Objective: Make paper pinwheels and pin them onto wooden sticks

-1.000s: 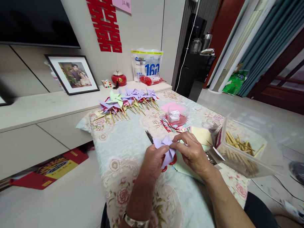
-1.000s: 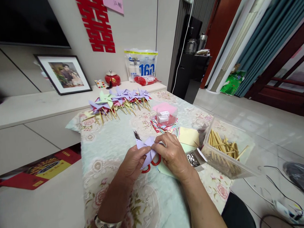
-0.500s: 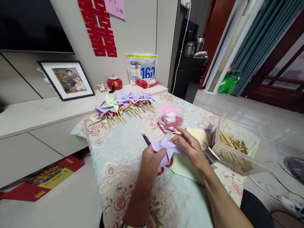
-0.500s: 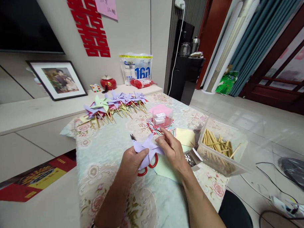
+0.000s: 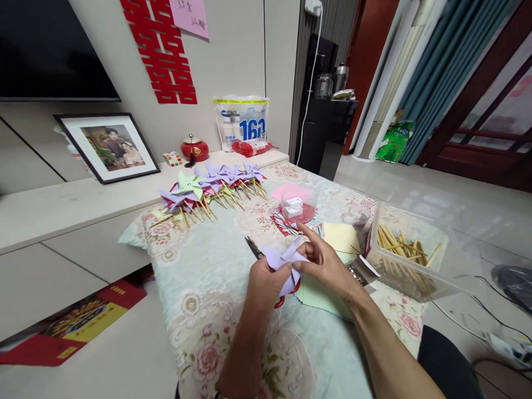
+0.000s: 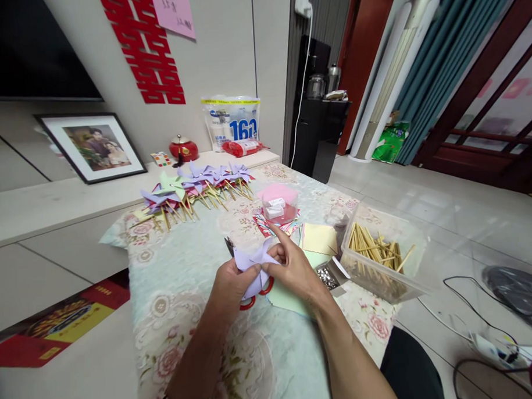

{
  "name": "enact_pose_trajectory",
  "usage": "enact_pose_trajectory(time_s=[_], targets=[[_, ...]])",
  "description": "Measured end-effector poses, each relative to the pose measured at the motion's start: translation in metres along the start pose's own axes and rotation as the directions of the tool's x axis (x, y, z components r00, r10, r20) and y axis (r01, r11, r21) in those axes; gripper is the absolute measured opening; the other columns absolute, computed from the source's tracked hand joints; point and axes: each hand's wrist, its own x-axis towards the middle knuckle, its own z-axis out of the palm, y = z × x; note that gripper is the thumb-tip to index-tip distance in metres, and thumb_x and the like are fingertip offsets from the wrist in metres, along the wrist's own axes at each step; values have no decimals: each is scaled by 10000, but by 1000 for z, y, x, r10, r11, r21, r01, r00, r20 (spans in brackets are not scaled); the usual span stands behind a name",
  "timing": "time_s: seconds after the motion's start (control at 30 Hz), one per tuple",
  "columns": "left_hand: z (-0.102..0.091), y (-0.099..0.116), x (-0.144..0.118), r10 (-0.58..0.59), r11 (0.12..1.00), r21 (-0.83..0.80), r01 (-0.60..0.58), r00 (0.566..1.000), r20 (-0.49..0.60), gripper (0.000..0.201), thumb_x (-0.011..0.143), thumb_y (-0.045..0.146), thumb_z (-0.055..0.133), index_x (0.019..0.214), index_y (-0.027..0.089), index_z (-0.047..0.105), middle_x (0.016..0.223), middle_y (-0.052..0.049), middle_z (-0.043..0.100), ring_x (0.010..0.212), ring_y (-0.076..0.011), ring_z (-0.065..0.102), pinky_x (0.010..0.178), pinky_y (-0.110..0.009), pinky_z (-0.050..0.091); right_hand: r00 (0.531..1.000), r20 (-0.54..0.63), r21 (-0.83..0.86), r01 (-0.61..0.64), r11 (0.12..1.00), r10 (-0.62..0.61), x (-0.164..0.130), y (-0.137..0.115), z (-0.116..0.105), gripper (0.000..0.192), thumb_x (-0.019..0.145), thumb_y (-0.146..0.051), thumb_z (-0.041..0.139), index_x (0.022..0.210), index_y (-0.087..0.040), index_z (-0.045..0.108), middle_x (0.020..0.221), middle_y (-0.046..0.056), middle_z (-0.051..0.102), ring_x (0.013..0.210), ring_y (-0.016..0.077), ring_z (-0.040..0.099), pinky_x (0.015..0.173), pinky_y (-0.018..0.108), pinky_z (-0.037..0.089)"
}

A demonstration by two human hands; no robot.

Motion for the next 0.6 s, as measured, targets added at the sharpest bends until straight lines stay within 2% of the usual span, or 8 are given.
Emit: enact_pose_trajectory(time_s=[0.13,0.4,0.5,0.6], targets=[[2,6,-3,7,1000,12,-7,1000,-6,295,612,251,746,871,111,767,786,-70,761,730,-233,692,708,-321,546,1000,-25,-42,12,999,-13,0,1,2,954,747,-141,638,1576,-204,168,762,-59,557,666,125,538,632,254,416],[5,5,-3,-34,999,-6,34,998,-48,305,562,247,781,830,104,754,743,-67,750,679,-225,680,654,-310,541,997,-33,-147,58,987,-64,2,6,3,918,746,-114,599,1569,-197,200,720,-76,521,629,112,509,608,237,406],[2,4,-3,-43,998,-38,41,998,-43,380,567,273,805,904,106,749,807,-79,764,734,-235,695,686,-318,547,994,-44,-191,87,978,-97,1,3,0,873,772,-148,647,1552,-198,259,842,-25,625,735,136,593,709,280,483],[0,5,-3,-58,990,-134,53,998,-32,397,581,277,821,928,109,728,796,-63,760,692,-192,684,684,-292,539,963,-197,-307,118,944,-185,-7,-10,-15,710,818,-248,686,1472,-184,416,1064,71,679,899,186,645,838,353,513]])
